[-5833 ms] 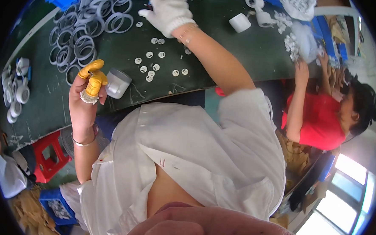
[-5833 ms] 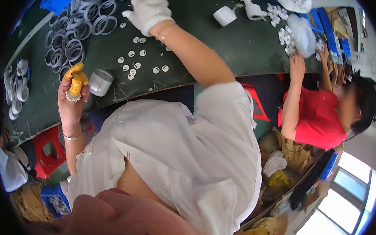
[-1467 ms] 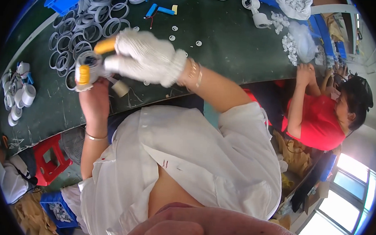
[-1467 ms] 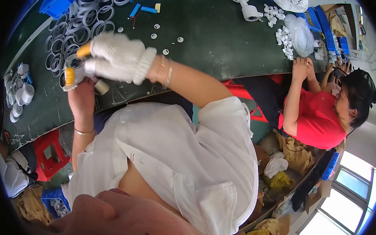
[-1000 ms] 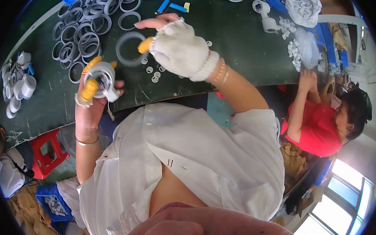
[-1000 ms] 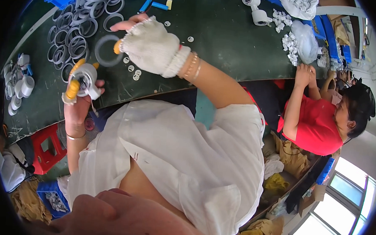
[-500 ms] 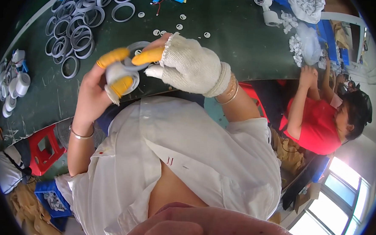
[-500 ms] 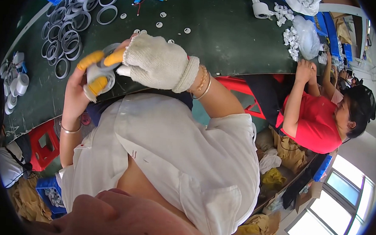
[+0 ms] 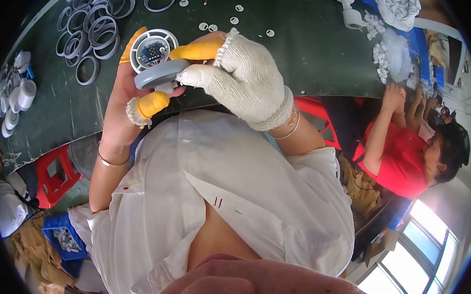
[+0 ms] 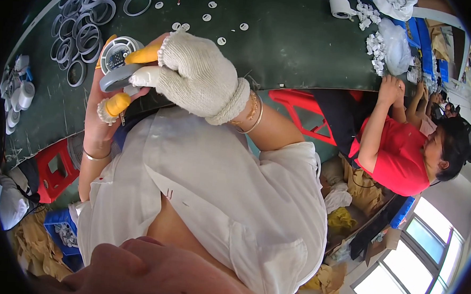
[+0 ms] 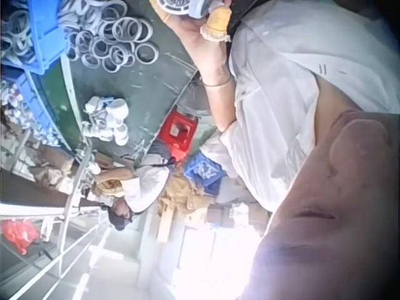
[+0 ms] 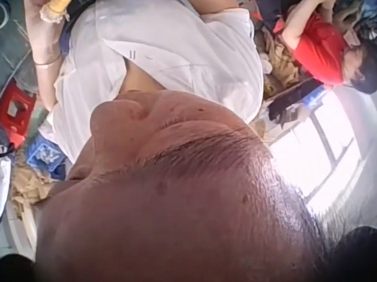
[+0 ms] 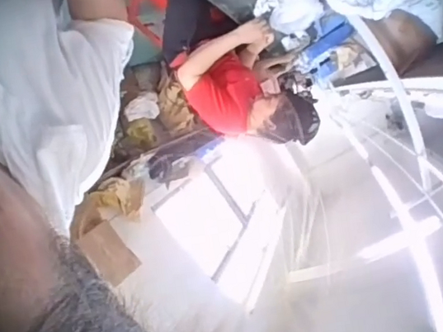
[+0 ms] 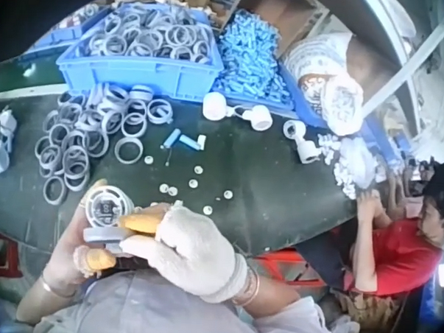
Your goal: The person assembles small electronic components, wires, and circuit boards into plastic housings by hand.
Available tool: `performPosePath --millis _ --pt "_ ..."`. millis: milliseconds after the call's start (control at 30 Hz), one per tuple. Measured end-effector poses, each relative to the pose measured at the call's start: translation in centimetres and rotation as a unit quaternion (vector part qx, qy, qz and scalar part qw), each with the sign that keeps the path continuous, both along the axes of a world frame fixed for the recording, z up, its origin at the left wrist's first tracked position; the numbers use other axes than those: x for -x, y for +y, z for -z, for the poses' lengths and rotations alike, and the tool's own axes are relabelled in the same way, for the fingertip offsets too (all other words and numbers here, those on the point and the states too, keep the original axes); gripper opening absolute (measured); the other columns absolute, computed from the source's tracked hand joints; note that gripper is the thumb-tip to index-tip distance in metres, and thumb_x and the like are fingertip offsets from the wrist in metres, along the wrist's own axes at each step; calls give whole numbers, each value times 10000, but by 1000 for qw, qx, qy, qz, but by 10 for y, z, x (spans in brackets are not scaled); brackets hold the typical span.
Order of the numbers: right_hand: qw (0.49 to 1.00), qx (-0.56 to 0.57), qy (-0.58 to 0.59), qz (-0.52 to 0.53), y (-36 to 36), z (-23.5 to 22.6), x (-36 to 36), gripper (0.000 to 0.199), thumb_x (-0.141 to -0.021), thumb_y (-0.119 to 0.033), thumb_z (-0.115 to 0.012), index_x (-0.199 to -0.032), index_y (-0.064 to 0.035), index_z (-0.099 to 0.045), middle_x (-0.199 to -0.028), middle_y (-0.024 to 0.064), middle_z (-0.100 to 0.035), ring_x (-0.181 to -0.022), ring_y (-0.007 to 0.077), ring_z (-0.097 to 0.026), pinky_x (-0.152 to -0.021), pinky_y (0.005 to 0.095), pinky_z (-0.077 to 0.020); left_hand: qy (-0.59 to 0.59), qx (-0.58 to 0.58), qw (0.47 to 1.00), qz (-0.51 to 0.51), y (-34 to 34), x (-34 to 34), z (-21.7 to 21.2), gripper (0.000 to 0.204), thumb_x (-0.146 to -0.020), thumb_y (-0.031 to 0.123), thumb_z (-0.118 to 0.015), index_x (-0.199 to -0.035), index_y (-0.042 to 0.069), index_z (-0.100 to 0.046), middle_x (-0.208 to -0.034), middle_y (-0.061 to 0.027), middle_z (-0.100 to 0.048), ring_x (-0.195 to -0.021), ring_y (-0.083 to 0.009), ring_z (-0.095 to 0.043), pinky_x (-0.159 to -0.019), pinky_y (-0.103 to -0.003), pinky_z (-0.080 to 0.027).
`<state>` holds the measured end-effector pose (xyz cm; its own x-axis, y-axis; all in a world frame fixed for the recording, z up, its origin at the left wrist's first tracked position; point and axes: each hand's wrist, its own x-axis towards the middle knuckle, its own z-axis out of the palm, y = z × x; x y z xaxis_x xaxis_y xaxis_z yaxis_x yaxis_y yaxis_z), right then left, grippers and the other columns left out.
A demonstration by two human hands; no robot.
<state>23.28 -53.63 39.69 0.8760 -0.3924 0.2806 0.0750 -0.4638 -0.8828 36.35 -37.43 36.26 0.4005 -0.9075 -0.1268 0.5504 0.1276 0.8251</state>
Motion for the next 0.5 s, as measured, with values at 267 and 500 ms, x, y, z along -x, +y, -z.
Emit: performPosePath --millis 267,500 --pt "998 -54 36 19 6 0 7 262 -806 -267 -730 -973 -65 -714 -665 67 -519 -570 211 -520 -558 325 -407 -27 -9 999 -16 0 6 5 912 -767 65 -777 -1488 146 -225 -1363 -104 -463 -1173 -266 -555 -915 -405 -539" --pt "999 4 41 5 1 -1 7 252 -794 -254 -742 -949 -58 -710 -667 70 -519 -572 226 -521 -558 330 -406 -17 3 1000 -16 0 6 6 905 -768 70 -778 -1484 146 -230 -1360 -103 -465 -1178 -264 -551 -914 -408 -544"
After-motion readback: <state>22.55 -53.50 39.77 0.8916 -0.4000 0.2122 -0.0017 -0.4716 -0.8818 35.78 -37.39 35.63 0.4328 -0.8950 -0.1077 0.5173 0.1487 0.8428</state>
